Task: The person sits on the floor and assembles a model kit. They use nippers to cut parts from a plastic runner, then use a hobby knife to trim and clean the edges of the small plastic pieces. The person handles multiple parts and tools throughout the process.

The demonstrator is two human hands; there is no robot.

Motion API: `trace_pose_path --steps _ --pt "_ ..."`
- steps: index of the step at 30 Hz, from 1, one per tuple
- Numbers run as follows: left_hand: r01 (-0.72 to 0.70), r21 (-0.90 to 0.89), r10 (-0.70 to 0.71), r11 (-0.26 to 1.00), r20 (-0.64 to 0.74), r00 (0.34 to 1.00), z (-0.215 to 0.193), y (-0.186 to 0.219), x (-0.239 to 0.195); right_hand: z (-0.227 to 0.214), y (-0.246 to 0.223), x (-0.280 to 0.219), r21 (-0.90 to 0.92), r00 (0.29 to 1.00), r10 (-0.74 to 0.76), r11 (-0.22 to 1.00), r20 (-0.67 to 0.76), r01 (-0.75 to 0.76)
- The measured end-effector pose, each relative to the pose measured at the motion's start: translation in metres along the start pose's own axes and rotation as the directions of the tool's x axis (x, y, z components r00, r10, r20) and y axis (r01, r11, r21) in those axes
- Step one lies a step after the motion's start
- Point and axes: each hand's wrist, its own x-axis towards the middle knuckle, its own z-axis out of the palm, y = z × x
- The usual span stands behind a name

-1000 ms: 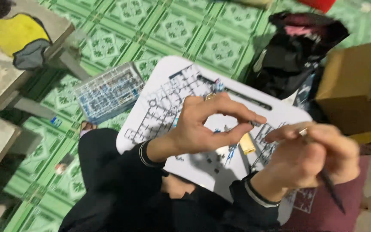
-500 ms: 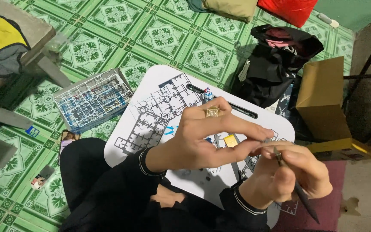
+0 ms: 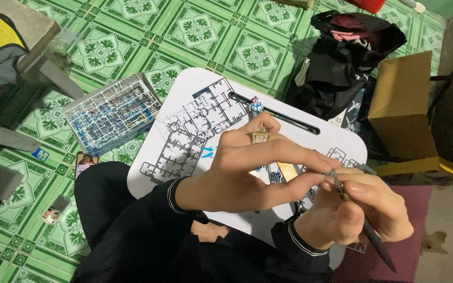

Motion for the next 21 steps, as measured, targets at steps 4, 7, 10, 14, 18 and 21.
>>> trace_pose_path --steps 4,7,10,14,18,21 --pt "0.021 0.027 -0.02 0.999 -0.037 0.999 0.001 0.0019 -0.0025 0.0024 0.003 -0.0011 -0.03 1.0 -0.012 0.999 -0.002 0.012" --pt "0.009 0.036 -0.007 0.999 -0.043 0.999 0.0011 0.0002 -0.0035 0.0073 0.0039 -0.0001 -0.05 0.998 -0.053 0.997 -0.026 0.052" --pt "0.016 0.019 -0.015 1.0 -0.043 0.999 0.0023 0.0001 -0.0049 0.0077 0.0037 -0.0006 -0.04 0.998 -0.067 0.997 -0.013 0.067" --pt "0.033 0.027 -0.031 0.999 -0.053 0.998 0.0015 0.0026 -0.0047 0.007 0.0052 0.0004 -0.039 0.996 -0.088 0.995 0.004 0.088" --pt "0.031 -0.024 -0.032 0.999 -0.053 0.998 0.0011 0.0021 -0.0048 0.004 0.0057 0.0012 -0.048 0.997 -0.077 0.996 0.025 0.079" --pt "0.021 -0.028 -0.023 0.999 -0.067 0.998 0.0006 0.0035 -0.0033 0.0085 0.0037 0.0017 -0.049 0.997 -0.072 0.996 0.009 0.072"
